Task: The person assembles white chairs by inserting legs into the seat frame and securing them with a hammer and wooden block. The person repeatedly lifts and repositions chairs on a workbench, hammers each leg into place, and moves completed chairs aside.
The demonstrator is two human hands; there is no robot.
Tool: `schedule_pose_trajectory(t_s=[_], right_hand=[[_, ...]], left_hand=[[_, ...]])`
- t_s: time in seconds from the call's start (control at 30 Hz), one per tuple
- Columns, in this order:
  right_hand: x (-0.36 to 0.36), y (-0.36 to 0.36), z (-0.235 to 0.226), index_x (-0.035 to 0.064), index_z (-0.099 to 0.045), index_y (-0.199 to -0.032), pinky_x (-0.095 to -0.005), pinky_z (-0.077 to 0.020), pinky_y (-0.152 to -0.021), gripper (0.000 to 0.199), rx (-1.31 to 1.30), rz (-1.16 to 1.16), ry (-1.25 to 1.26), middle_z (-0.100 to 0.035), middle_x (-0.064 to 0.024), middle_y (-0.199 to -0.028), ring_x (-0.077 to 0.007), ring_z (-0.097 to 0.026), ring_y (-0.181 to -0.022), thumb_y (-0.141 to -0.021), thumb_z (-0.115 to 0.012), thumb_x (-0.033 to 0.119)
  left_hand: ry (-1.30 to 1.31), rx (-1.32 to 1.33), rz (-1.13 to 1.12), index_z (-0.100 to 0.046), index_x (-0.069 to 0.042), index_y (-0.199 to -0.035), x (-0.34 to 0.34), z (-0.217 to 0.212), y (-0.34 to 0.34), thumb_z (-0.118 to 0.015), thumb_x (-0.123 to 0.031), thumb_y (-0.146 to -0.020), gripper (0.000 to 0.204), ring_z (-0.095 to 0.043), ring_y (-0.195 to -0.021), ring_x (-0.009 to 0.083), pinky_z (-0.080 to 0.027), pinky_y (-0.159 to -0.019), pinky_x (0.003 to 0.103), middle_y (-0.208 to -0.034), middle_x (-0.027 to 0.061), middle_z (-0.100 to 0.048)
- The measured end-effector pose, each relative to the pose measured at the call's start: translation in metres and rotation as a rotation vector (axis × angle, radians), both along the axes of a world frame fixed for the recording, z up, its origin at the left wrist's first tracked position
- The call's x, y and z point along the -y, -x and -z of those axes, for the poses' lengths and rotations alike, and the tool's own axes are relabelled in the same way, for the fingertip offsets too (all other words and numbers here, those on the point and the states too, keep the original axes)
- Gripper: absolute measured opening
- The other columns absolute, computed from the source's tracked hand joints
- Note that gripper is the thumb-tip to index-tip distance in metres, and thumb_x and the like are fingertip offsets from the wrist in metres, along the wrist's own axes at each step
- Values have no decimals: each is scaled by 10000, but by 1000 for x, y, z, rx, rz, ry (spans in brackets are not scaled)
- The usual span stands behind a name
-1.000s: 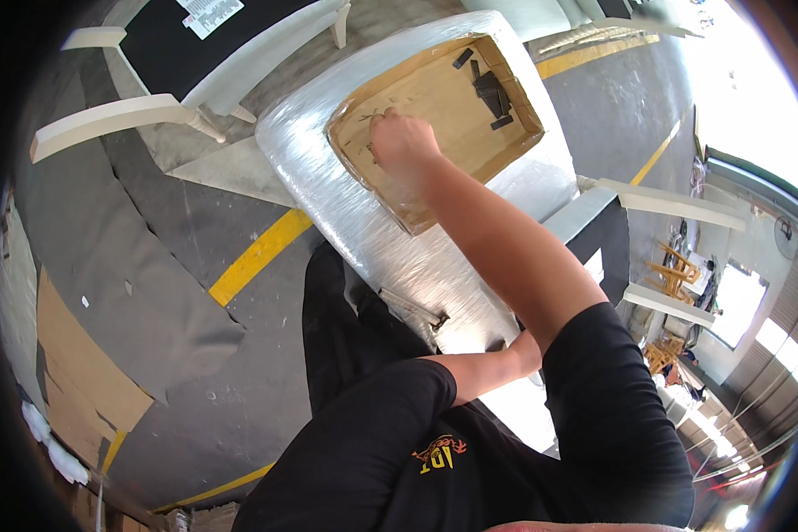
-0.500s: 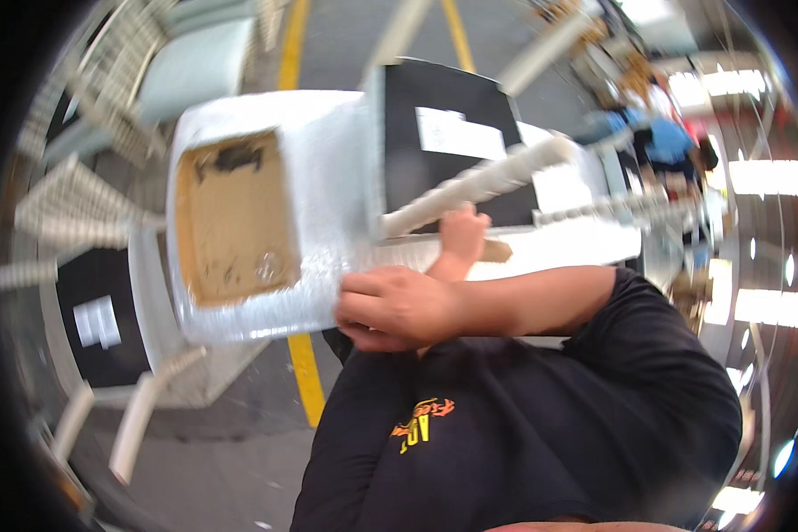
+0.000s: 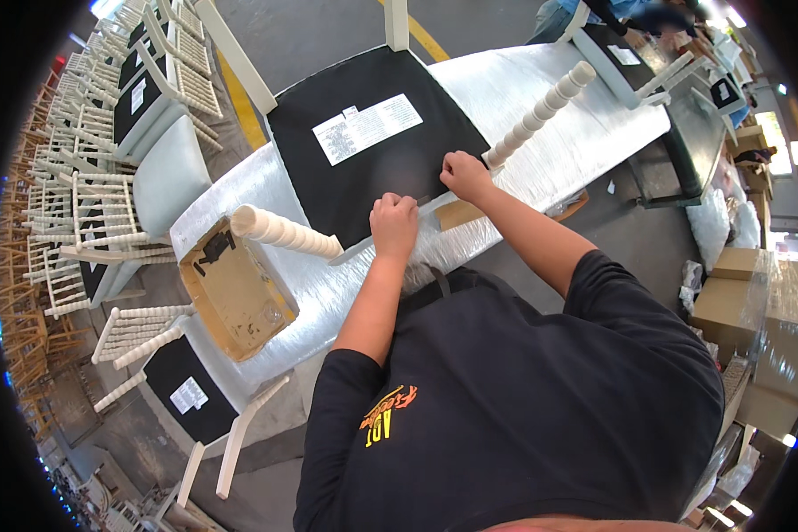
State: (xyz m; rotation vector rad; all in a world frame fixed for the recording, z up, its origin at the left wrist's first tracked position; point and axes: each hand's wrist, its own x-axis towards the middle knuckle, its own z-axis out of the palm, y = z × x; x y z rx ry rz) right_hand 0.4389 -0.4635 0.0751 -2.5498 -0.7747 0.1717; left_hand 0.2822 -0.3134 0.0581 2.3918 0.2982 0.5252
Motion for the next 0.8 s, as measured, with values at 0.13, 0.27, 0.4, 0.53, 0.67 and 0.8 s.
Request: schedule_pose_trajectory(t_s=[0.13, 0.27, 0.4, 0.53, 0.67, 0.8], right_hand=[[-8, -8, -1, 88, -670, -855, -498, -548, -797, 124, -99, -8, -13, -668, -157, -879, -373, -681, -894, -862, -667, 212], [-4, -13, -7, 93, -703, -872, -479, -564, -762, 125, -148, 24, -101, -724, -148, -839, -360, -714, -846, -850, -659, 208], [-1, -7, -10, 93, -706, -878, -477, -566, -744, 125, -121, 35, -92, -730, -143, -824, -363, -718, -819, -854, -651, 202], [2, -3, -7, 49, -700, -885, -427, -551, -697, 123, -64, 59, -178, -703, -143, -751, -323, -697, -713, -859, -663, 163], [9, -4, -6, 44, -708, -903, -404, -549, -704, 118, -156, 90, -233, -706, -128, -763, -293, -692, -722, -858, -669, 146], [19, -4, -4, 42, -712, -908, -403, -548, -716, 108, -199, 94, -266, -709, -125, -794, -288, -690, -750, -860, -672, 130]], left_hand=[[-38, -55, -24, -763, -126, -911, -2, -5, 0, -795, -150, -835, 86, -636, -932, 309, -519, -829, 456, -949, 60, -653], [-32, -48, 7, -760, -128, -920, -2, -4, -2, -765, -164, -856, 73, -627, -946, 316, -505, -815, 469, -964, 76, -647], [-37, -39, 9, -764, -138, -921, -2, -2, -4, -753, -174, -857, 73, -628, -945, 321, -507, -816, 471, -966, 73, -651], [-46, -36, 15, -764, -146, -911, 0, -3, -5, -741, -182, -853, 71, -632, -936, 319, -514, -810, 468, -965, 70, -652], [-77, -50, 14, -758, -145, -899, -2, -1, -6, -734, -185, -852, 66, -637, -932, 310, -521, -806, 464, -960, 67, -651], [-73, -78, 9, -776, -127, -915, -3, 0, -4, -787, -149, -830, 88, -642, -930, 302, -529, -837, 438, -943, 59, -655]])
